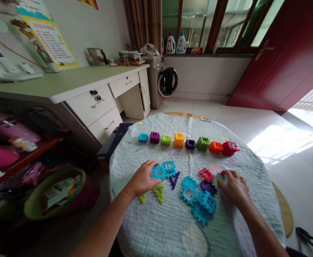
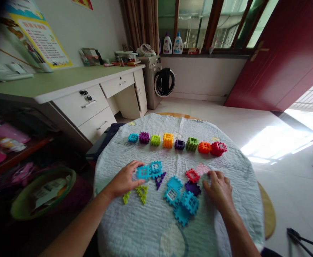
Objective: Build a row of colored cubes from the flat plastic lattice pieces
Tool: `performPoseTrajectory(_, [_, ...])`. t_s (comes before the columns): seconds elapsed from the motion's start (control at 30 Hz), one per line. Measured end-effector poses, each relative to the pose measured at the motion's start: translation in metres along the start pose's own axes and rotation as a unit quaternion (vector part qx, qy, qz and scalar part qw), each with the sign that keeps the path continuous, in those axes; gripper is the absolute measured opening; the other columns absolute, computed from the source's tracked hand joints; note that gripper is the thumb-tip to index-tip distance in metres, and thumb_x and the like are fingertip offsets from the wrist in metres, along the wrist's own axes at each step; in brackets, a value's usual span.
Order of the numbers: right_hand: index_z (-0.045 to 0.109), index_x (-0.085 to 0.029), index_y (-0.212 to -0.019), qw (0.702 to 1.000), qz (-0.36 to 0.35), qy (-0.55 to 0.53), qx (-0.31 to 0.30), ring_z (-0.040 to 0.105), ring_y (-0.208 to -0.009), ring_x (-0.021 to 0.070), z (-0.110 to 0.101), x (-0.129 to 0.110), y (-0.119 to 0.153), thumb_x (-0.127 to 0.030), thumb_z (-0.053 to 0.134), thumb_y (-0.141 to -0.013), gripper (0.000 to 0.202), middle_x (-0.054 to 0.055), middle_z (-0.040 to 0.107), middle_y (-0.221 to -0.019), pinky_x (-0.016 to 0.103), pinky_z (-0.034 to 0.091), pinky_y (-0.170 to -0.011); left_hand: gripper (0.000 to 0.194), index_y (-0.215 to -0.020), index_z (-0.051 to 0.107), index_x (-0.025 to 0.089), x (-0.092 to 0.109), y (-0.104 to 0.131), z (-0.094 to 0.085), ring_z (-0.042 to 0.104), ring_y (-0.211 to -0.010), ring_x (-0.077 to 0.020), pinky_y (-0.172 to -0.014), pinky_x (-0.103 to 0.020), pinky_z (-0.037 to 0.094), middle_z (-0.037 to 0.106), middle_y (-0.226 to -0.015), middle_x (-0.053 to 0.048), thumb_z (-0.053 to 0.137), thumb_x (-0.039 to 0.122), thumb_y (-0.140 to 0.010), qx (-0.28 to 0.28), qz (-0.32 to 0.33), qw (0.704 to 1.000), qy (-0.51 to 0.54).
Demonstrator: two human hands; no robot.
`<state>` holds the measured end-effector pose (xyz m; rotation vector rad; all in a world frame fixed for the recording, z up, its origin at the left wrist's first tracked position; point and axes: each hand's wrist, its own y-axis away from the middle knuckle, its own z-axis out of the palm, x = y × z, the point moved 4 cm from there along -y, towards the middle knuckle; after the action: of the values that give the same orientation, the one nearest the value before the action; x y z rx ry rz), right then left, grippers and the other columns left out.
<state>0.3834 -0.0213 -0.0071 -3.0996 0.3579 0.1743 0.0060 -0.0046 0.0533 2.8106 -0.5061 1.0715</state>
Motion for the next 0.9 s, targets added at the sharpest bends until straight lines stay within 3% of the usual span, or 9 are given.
performPoseTrajectory(0.07, [0.062, -0.021, -0.119, 1.0, 0.001, 0.0, -0.004, 0.056, -0.108, 0.0332, 0.0, 0.0, 0.0, -0.044, 0.043, -0.087, 0.044, 0.013, 0.057, -0.129, 0.043, 0.046, -0.081, 0.049, -0.119, 0.057, 0.02, -0.012, -0.009, 0.002, 0.056, -0.115, -0.0256, -0.105, -0.041, 0.043, 0.06, -0.118, -0.009, 0.07, 0.023, -0.071, 0.031, -0.01, 0.999, -0.038])
performPoseTrajectory(0.2, [0.062, -0.021, -0.118, 1.0, 0.002, -0.001, -0.007, 0.055, -0.107, 0.0329, 0.0, -0.001, 0.0, -0.044, 0.043, -0.087, 0.044, 0.012, 0.057, -0.13, 0.044, 0.046, -0.082, 0.062, -0.126, 0.054, 0.02, -0.027, -0.022, 0.012, 0.045, -0.128, -0.0329, -0.11, -0.048, 0.035, 0.051, -0.135, -0.013, 0.075, 0.029, -0.068, 0.032, -0.057, 0.988, -0.139])
performPoseTrajectory(0.3, [0.062, -0.022, -0.118, 1.0, 0.0, 0.002, -0.002, 0.056, -0.106, 0.0321, 0.0, -0.001, 0.0, -0.045, 0.043, -0.087, 0.043, 0.012, 0.057, -0.129, 0.044, 0.046, -0.082, 0.066, -0.13, 0.052, 0.023, -0.013, -0.03, 0.021, 0.039, -0.134, -0.0331, -0.113, -0.048, 0.031, 0.048, -0.141, -0.011, 0.076, 0.036, -0.07, 0.019, -0.012, 0.987, -0.159])
performPoseTrajectory(0.4, [0.062, -0.021, -0.119, 1.0, 0.001, 0.0, -0.002, 0.056, -0.107, 0.0327, 0.001, 0.0, -0.001, -0.044, 0.043, -0.087, 0.043, 0.012, 0.057, -0.129, 0.044, 0.046, -0.082, 0.051, -0.12, 0.06, 0.025, 0.007, -0.04, 0.03, 0.046, -0.127, -0.0297, -0.109, -0.044, 0.035, 0.059, -0.129, -0.007, 0.074, 0.037, -0.074, -0.031, 0.047, 0.986, -0.16])
performPoseTrajectory(0.5, [0.061, -0.021, -0.119, 1.0, -0.003, -0.003, 0.0, 0.056, -0.108, 0.0325, 0.002, 0.001, -0.001, -0.044, 0.044, -0.087, 0.043, 0.012, 0.058, -0.129, 0.044, 0.046, -0.083, 0.032, -0.108, 0.066, 0.023, 0.016, -0.049, 0.035, 0.057, -0.114, -0.0264, -0.101, -0.042, 0.041, 0.067, -0.115, -0.006, 0.069, 0.035, -0.079, -0.068, 0.041, 0.981, -0.176])
performPoseTrajectory(0.67, [0.062, -0.022, -0.117, 1.0, 0.0, -0.001, 0.006, 0.056, -0.108, 0.0324, 0.002, 0.001, -0.001, -0.044, 0.044, -0.087, 0.041, 0.011, 0.058, -0.129, 0.043, 0.046, -0.081, 0.023, -0.106, 0.069, 0.023, 0.016, -0.06, 0.029, 0.064, -0.104, -0.0224, -0.098, -0.036, 0.042, 0.073, -0.107, -0.005, 0.054, 0.033, -0.092, -0.066, 0.022, 0.981, -0.181])
performPoseTrajectory(0.8, [0.062, -0.022, -0.117, 1.0, -0.003, -0.002, 0.01, 0.057, -0.107, 0.032, 0.003, 0.001, -0.001, -0.044, 0.045, -0.087, 0.041, 0.012, 0.059, -0.128, 0.043, 0.046, -0.08, 0.031, -0.109, 0.067, 0.022, 0.004, -0.074, 0.019, 0.067, -0.094, -0.0197, -0.089, -0.031, 0.045, 0.074, -0.096, -0.005, 0.039, 0.028, -0.099, -0.03, -0.026, 0.982, -0.182])
performPoseTrajectory(0.9, [0.063, -0.022, -0.117, 1.0, -0.002, -0.005, 0.012, 0.057, -0.107, 0.0319, 0.004, 0.002, -0.001, -0.044, 0.045, -0.087, 0.041, 0.012, 0.059, -0.128, 0.043, 0.046, -0.081, 0.031, -0.113, 0.066, 0.021, -0.007, -0.083, 0.015, 0.065, -0.099, -0.0209, -0.091, -0.032, 0.045, 0.073, -0.102, -0.006, 0.04, 0.025, -0.097, -0.012, -0.04, 0.979, -0.2])
